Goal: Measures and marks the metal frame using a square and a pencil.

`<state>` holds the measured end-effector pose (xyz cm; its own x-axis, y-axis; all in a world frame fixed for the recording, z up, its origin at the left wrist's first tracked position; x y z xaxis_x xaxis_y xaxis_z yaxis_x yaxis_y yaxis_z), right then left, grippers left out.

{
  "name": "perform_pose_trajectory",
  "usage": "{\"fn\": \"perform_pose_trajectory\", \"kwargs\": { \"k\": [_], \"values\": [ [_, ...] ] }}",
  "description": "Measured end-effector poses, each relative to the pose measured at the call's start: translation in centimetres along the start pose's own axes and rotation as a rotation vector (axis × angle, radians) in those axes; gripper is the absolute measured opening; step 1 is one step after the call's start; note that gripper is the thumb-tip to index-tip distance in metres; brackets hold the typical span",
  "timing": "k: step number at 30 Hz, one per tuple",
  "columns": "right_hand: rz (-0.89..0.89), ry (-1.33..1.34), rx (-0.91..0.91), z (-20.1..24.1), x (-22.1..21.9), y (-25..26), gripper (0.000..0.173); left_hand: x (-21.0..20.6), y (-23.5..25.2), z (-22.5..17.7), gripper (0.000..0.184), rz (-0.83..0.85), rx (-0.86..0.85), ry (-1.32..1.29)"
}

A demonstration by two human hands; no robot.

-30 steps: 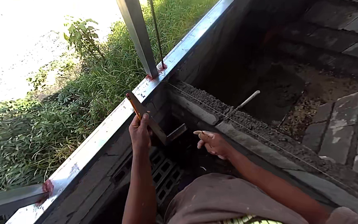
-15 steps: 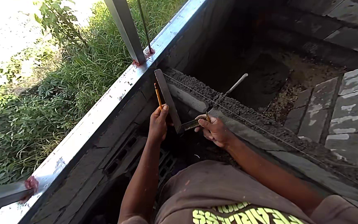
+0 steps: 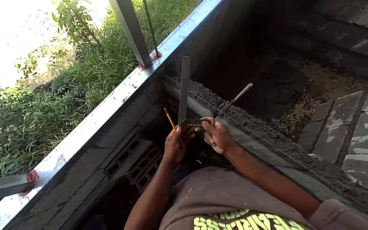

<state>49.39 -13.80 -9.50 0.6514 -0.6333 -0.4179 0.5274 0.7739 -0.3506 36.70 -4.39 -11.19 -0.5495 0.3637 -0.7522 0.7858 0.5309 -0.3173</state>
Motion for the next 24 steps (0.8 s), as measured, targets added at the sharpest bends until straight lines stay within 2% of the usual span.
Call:
{"fn": "perform_pose_trajectory", "kwargs": {
  "k": [4,14,19,24],
  "values": [
    [0.046,0.000,0.010,0.8,-0.4,0.2,0.030,-2.3,0.9,0.2,0.032,-0.007,-0.116,-0.018],
    [0.128,-0.119,0.117,3.4,1.0,-0.3,0.032,-6.9,2.1,0.9,0.043,0.059,-0.271,0.018],
    [0.125,-0.225,0.160,3.6,1.5,-0.8,0.033,-7.3,1.9,1.4,0.043,0.011,-0.286,0.055],
    [0.157,-0.316,0.173,3.7,0.8,0.2,0.032,-7.0,2.6,-0.1,0.041,-0.024,-0.308,0.074]
  ]
}}
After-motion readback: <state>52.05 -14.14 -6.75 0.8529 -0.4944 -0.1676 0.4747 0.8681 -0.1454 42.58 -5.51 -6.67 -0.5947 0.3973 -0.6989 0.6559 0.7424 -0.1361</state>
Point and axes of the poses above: each hand's wrist, its own y-axis towards the middle knuckle, its own x-axis out of the back of the hand, z = x × y, the point moved 10 cm from there along y, towards the middle knuckle, and after that the axes turned 4 degrees about x, right-handed, at the moved point
